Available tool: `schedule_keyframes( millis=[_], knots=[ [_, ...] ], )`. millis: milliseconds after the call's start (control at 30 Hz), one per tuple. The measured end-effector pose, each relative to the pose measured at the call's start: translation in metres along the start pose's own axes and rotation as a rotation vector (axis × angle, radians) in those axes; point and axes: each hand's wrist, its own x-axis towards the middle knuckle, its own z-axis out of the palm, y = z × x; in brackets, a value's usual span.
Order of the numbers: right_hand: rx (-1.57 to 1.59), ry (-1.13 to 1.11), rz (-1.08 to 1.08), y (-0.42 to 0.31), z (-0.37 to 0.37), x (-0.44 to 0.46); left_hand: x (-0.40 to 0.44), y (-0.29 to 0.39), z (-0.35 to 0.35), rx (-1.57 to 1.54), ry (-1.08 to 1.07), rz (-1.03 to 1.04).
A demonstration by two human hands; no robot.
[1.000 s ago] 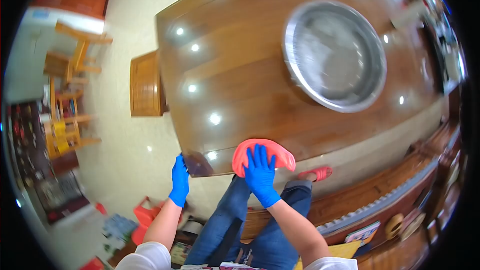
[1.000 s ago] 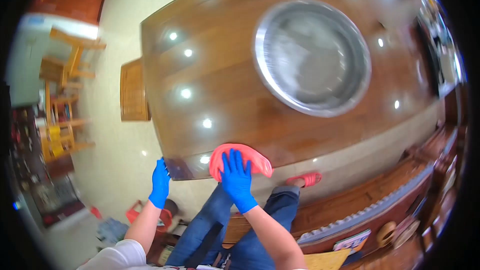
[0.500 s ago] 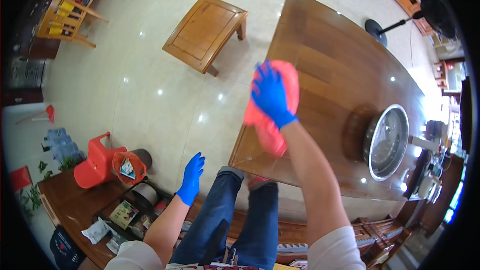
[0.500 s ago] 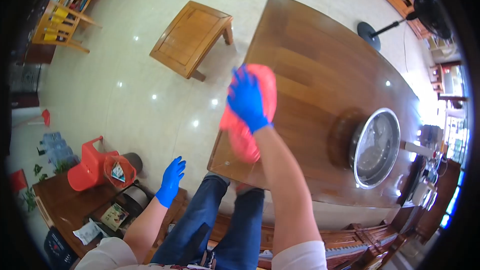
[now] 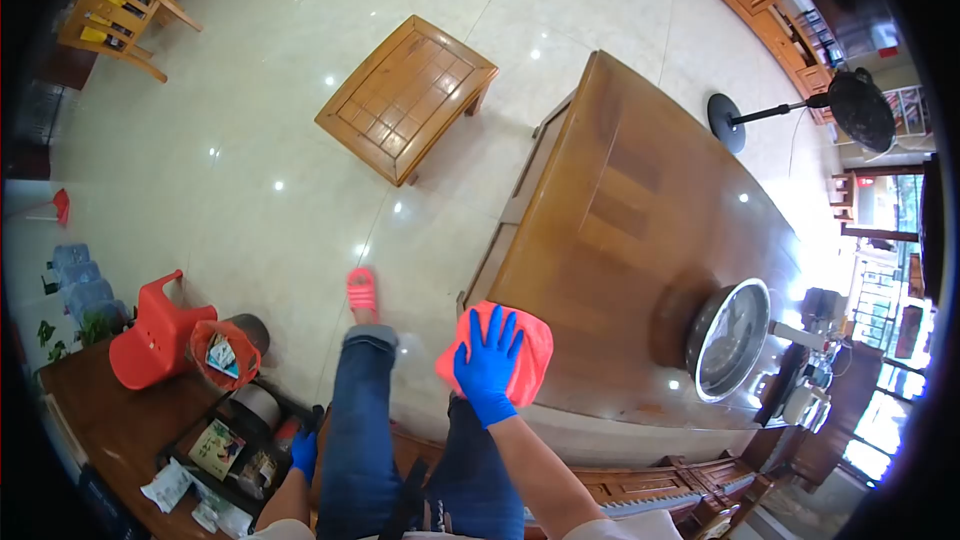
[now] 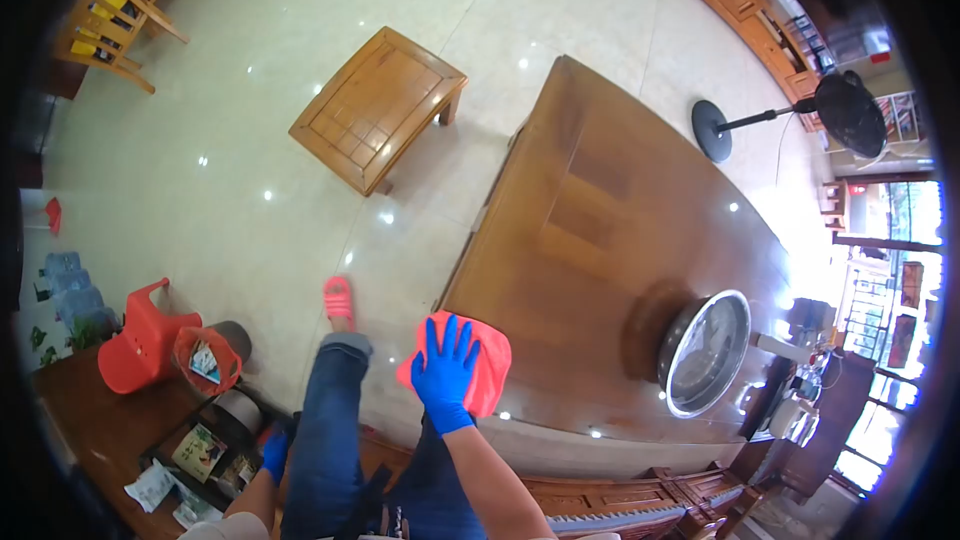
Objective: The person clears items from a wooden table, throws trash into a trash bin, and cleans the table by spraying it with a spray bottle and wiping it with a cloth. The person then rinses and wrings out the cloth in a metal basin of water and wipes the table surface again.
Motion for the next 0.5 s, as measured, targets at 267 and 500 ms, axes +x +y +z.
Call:
schedule_keyframes(
  millis=[267,500],
  knots=[
    [-0.170,0.471,0.328,0.030,-0.056,0.208,0.167,0.025,-0.087,0.298,-0.276,-0.014],
    [-0.280,0.483,0.371,0.075,-0.082,0.327,0.239,0.079,-0.174,-0.308,-0.042,0.049]
  ],
)
